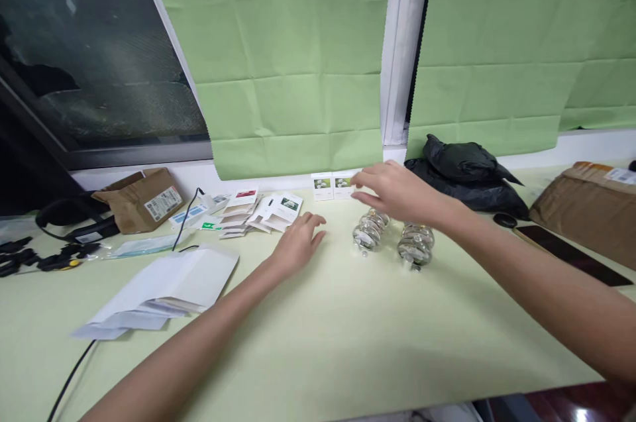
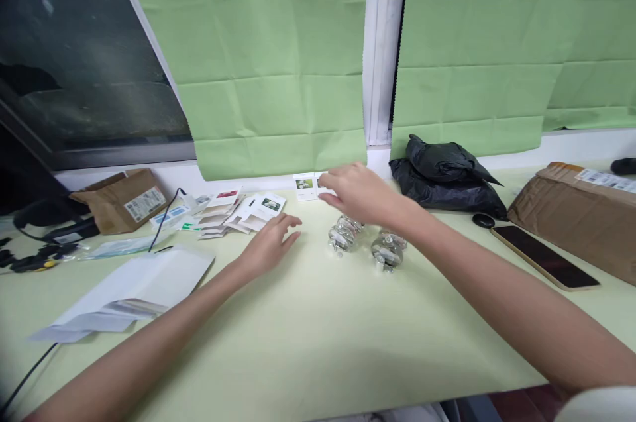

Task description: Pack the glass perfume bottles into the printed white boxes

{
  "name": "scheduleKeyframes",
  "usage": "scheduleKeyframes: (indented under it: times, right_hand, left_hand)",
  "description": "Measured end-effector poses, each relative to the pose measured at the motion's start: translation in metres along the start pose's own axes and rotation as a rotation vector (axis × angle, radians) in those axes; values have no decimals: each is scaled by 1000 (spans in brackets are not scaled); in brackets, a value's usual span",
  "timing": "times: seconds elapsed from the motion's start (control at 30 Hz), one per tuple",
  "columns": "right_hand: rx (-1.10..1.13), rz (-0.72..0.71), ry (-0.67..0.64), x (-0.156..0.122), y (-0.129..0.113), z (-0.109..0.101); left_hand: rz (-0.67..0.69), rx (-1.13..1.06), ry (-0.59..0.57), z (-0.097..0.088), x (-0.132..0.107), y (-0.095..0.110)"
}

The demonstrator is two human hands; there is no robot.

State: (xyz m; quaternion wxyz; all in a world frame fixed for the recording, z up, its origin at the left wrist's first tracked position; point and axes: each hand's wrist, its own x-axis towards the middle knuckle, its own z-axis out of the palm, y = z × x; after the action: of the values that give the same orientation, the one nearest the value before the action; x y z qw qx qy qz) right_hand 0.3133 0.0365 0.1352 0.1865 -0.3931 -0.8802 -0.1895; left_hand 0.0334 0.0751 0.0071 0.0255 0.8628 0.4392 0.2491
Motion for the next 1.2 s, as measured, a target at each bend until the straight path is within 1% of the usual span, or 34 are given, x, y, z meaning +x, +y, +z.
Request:
scheduleKeyframes:
  times: [0.07,0.13,0.17,0.23,0.3,0.4,0.5,0.57,0.67,0.83,0.97,1.2]
  right_hand:
    - [20,-67,72,-29,-34,-4]
    - [45,-127,126,-56,-65,7]
    - [62,-146,152,-67,-78,17]
    - [106,-178,151,-86,-98,43]
    - [133,-204,143,-99,-107,71]
    - [210,-185,69,-110,-105,104]
    - [365,-82,-38,-113,-96,118]
    - [479,-3,-82,-112,-91,119]
    - [627,103,-121,-107,-89,115]
    - [769,240,-147,-102,-90,109]
    - [815,277,-179,-103,-90,110]
    - [844,286,-196,-103,-89,108]
  left_hand:
    - [29,-4,-77,-10,-28,9]
    - [3,-38,-135,-17,-49,14]
    - [-12,-56,-153,-21,-57,15]
    - [-63,-97,-157,-24,-67,16]
    - [-125,-144,-146,-25,-72,14]
    - [-188,-221,-136,-21,-72,10]
    - [-202,-328,-135,-16,-71,6]
    - [-192,-375,-146,-14,-70,3]
    - [-166,-368,-174,-15,-69,0]
    - [-142,-345,-210,-18,-68,-3]
    - [-127,-333,-211,-16,-67,-4]
    - [-136,-312,-231,-15,-68,-4]
